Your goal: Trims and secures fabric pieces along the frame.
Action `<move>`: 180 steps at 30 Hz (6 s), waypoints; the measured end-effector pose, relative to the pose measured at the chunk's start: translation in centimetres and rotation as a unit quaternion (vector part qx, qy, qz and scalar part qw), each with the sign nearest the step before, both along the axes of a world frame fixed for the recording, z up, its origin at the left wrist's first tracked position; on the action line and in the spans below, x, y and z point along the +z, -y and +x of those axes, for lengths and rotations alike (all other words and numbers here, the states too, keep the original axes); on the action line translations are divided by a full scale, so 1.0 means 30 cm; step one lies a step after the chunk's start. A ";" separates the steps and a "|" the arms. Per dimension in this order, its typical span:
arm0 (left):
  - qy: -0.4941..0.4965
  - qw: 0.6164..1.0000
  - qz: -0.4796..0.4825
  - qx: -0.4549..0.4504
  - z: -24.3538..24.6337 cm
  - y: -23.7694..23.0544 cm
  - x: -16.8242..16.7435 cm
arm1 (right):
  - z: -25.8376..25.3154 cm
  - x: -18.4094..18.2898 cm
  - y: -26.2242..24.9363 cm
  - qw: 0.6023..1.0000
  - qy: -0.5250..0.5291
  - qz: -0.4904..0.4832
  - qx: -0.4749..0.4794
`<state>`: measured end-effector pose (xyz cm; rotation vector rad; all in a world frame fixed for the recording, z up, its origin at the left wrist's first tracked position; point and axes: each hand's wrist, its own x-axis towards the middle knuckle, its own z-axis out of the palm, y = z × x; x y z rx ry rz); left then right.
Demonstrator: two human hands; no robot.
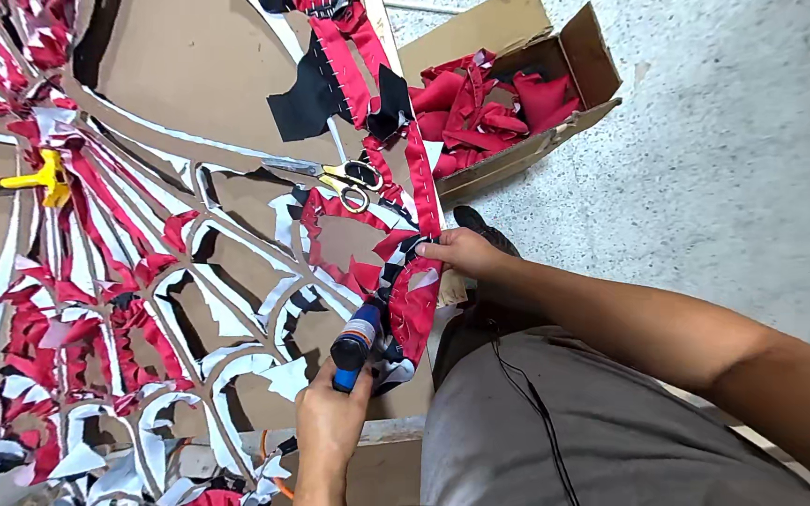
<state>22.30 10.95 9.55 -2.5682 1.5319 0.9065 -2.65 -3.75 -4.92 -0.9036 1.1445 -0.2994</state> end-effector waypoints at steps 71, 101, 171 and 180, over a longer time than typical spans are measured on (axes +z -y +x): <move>0.012 0.956 -0.005 -0.293 -0.080 0.413 -0.044 | -0.064 -0.066 0.171 0.976 0.079 -0.083 0.183; -0.028 0.994 -0.014 -0.102 -0.056 0.136 0.088 | -0.049 0.014 0.132 0.991 0.049 0.059 0.113; 0.004 0.982 -0.012 -0.190 -0.073 0.361 -0.027 | -0.043 -0.023 0.143 0.994 0.045 -0.015 0.097; 0.002 0.980 -0.016 -0.201 -0.096 0.361 -0.035 | -0.099 -0.070 0.169 0.971 0.185 0.014 0.151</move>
